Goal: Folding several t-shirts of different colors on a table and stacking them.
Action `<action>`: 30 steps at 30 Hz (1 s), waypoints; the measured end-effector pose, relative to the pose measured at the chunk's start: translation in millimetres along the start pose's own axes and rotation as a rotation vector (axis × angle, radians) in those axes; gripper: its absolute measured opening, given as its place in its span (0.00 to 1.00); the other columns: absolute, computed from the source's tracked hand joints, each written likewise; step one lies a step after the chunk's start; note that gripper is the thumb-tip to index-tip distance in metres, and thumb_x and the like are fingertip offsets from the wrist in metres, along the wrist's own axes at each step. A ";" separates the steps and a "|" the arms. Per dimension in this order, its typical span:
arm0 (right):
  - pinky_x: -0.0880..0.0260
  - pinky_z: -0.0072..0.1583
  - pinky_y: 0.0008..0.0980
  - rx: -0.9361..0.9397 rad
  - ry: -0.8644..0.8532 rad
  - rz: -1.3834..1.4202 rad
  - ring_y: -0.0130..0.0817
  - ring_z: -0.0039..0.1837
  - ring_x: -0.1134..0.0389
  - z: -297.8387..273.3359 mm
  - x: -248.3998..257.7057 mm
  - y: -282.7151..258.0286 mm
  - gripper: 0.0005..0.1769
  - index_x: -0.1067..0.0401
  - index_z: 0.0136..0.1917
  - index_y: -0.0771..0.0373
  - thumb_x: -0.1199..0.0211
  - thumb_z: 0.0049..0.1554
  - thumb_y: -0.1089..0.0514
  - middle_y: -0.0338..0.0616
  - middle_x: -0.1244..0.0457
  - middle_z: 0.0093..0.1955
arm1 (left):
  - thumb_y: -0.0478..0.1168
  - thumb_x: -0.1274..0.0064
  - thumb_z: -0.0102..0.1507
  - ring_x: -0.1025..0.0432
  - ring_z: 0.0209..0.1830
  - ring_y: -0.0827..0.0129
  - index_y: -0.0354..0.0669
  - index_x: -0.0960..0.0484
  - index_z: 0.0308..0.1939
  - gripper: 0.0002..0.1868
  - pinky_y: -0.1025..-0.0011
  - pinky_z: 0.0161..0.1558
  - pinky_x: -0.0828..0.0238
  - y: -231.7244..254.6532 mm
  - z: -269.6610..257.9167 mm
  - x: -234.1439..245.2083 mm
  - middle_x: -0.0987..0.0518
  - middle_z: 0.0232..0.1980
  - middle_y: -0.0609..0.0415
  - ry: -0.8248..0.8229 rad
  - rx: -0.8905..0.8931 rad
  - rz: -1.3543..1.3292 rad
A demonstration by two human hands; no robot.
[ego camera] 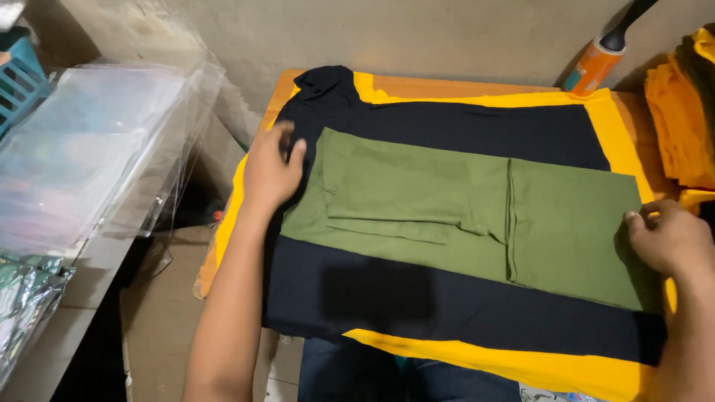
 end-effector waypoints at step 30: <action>0.30 0.52 0.45 -0.223 -0.036 0.881 0.44 0.52 0.32 -67.1 44.0 -52.7 0.11 0.29 0.62 0.59 0.38 0.68 0.56 0.50 0.33 0.55 | 0.74 0.79 0.65 0.63 0.82 0.38 0.53 0.47 0.80 0.47 0.36 0.76 0.74 116.8 -52.3 -133.8 0.52 0.83 0.42 -0.546 -0.414 0.228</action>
Point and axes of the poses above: each hand's wrist, its own z-axis towards the middle knuckle, its own x-axis out of the back of the hand, y = z × x, the point moved 4 cm from there along z, towards the middle knuckle
